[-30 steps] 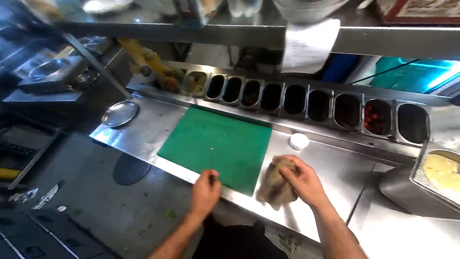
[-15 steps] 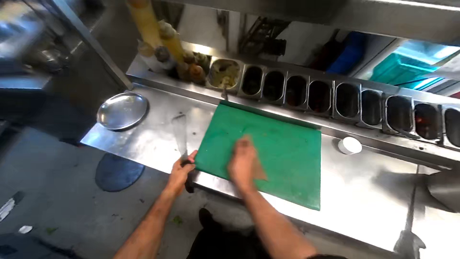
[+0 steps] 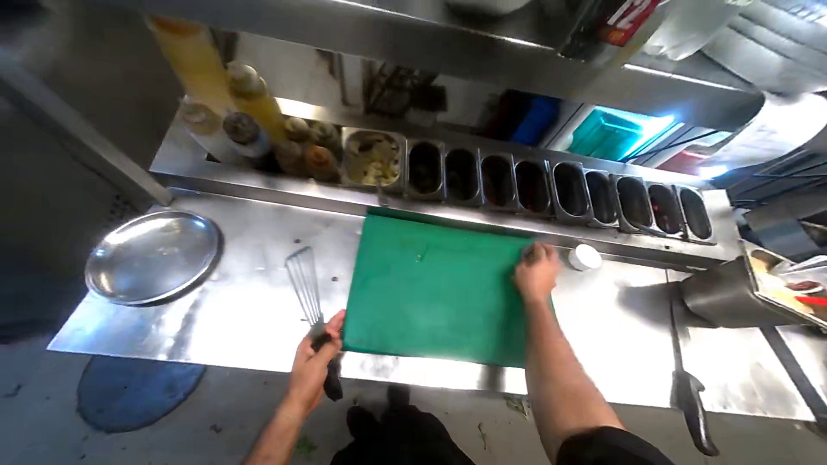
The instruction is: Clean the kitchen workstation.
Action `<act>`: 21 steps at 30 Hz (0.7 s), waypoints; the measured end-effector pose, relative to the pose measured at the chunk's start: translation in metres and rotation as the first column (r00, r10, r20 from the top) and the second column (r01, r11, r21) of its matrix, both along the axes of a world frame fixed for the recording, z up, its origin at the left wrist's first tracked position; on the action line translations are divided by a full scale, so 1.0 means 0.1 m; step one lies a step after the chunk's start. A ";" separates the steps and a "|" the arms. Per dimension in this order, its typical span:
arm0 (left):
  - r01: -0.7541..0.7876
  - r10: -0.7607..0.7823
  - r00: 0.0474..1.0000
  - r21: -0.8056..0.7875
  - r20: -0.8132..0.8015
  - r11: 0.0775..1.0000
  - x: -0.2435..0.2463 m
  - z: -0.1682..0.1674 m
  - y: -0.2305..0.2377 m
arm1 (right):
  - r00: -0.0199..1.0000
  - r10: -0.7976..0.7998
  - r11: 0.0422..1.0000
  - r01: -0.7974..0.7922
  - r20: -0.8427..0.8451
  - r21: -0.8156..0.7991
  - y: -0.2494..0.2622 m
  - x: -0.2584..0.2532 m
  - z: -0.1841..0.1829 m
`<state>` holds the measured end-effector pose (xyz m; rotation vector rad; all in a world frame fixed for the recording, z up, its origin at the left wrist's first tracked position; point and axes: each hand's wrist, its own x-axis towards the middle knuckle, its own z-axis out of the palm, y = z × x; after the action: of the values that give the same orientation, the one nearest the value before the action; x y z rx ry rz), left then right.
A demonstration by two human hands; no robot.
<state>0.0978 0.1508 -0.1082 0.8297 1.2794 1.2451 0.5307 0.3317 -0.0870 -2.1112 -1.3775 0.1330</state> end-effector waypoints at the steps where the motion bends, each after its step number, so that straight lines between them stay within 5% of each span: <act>1: 0.007 -0.007 1.000 0.001 -0.004 1.000 0.03 0.00 0.01 | 0.998 -0.021 0.999 0.023 0.066 -0.032 0.11 -0.37 -0.02; 4: -0.015 0.014 1.000 0.042 0.017 0.999 0.12 -0.05 -0.05 | 0.950 0.305 0.951 -0.301 0.067 -0.063 0.00 -2.10 -0.12; 5: -0.053 0.051 0.998 0.052 0.036 0.997 0.14 -0.06 -0.07 | 0.865 0.498 0.866 -0.500 -0.057 -0.012 -0.12 -2.63 -0.13; 7: -0.132 0.128 0.989 0.056 0.073 0.990 0.19 -0.07 -0.10 | 0.498 0.764 0.607 -0.769 -0.410 0.199 -0.33 -3.27 -0.03; 9: -0.185 0.182 0.981 0.044 0.061 0.982 0.23 -0.03 -0.14 | 0.195 0.714 0.530 -0.778 -0.672 0.338 -0.45 -3.24 0.16; 11: -0.187 0.186 0.982 0.060 0.019 0.981 0.30 0.05 -0.19 | 0.103 0.649 0.573 -0.718 -0.754 0.395 -0.53 -2.63 0.32; 13: -0.137 0.139 0.990 0.102 -0.007 0.985 0.34 0.08 -0.26 | 0.162 0.671 0.631 -0.638 -0.724 0.442 -0.59 -1.67 0.45; 16: -0.152 0.158 0.987 0.136 -0.035 0.979 0.44 0.05 -0.22 | 0.557 0.612 0.791 -0.417 -0.561 0.449 -0.56 -0.15 0.46; 18: -0.200 0.211 0.976 0.161 -0.056 0.967 0.51 0.03 -0.10 | 0.838 0.389 0.911 -0.288 -0.381 0.296 -0.47 0.66 0.35; 21: -0.209 0.230 0.965 0.160 -0.126 0.965 0.52 0.03 -0.03 | 0.939 0.332 0.928 -0.342 -0.089 -0.151 -0.54 1.36 0.04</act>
<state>0.1502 0.1477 -0.1057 0.9135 1.4401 1.4916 0.6669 0.2773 -0.0829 -1.9600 -1.7337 0.4616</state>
